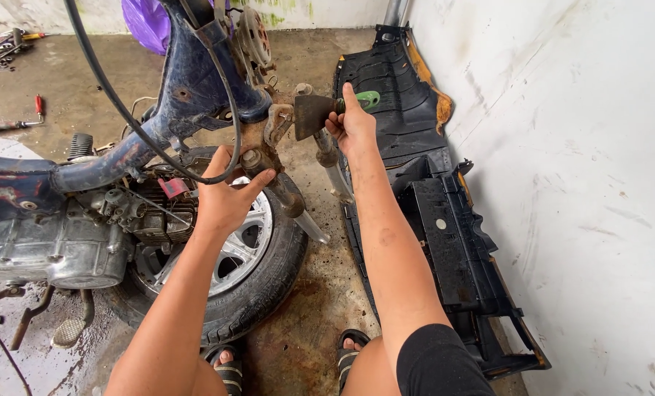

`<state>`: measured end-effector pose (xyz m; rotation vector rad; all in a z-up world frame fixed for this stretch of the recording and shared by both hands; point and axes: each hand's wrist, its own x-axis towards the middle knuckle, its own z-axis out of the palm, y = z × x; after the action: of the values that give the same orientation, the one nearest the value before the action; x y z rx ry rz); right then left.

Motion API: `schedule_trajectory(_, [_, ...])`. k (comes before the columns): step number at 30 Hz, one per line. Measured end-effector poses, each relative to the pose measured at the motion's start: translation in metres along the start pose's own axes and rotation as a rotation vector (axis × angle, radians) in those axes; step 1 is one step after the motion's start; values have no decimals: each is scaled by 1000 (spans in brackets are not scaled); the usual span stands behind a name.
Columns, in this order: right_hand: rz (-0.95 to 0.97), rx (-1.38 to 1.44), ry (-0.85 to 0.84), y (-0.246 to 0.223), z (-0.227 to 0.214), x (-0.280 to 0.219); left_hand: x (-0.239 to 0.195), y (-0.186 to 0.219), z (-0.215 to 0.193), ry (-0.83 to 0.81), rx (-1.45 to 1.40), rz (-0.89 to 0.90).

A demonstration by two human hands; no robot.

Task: The person uses a green-handled scraper to clean rust and debris from the motorcycle's front fork and brake assembly. They repeatedly scrape the metal surfaces and occasionally wipe away loosened material with their fingers.

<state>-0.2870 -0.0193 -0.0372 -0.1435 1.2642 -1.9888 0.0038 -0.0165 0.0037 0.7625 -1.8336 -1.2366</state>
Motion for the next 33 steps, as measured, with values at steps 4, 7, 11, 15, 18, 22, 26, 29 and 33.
schedule_trajectory(4, [-85, 21, 179, -16, 14, -8, 2, -4, -2, 4, -9, -8])
schedule_trajectory(7, [-135, 9, 152, -30, 19, -22, 3, -2, -2, -1, -11, -12])
schedule_trajectory(11, [-119, -35, 249, -51, 34, -46, 3, 11, -2, 15, 120, -120])
schedule_trajectory(15, [-202, -64, 178, -56, 35, -54, 2, 4, 0, 11, 49, -50])
schedule_trajectory(18, [-222, -147, 158, -56, 37, -58, 2, 15, -1, 7, 92, -90])
schedule_trajectory(22, [-229, -85, 164, -53, 32, -49, 1, 12, 1, -8, 78, -75])
schedule_trajectory(26, [-220, -84, 163, -53, 33, -49, 1, 14, -1, 13, 94, -98])
schedule_trajectory(29, [-268, -107, 143, -57, 33, -58, -1, 21, 0, 1, 111, -116])
schedule_trajectory(33, [-237, -118, 153, -58, 30, -58, -1, 22, 1, -10, 83, -101])
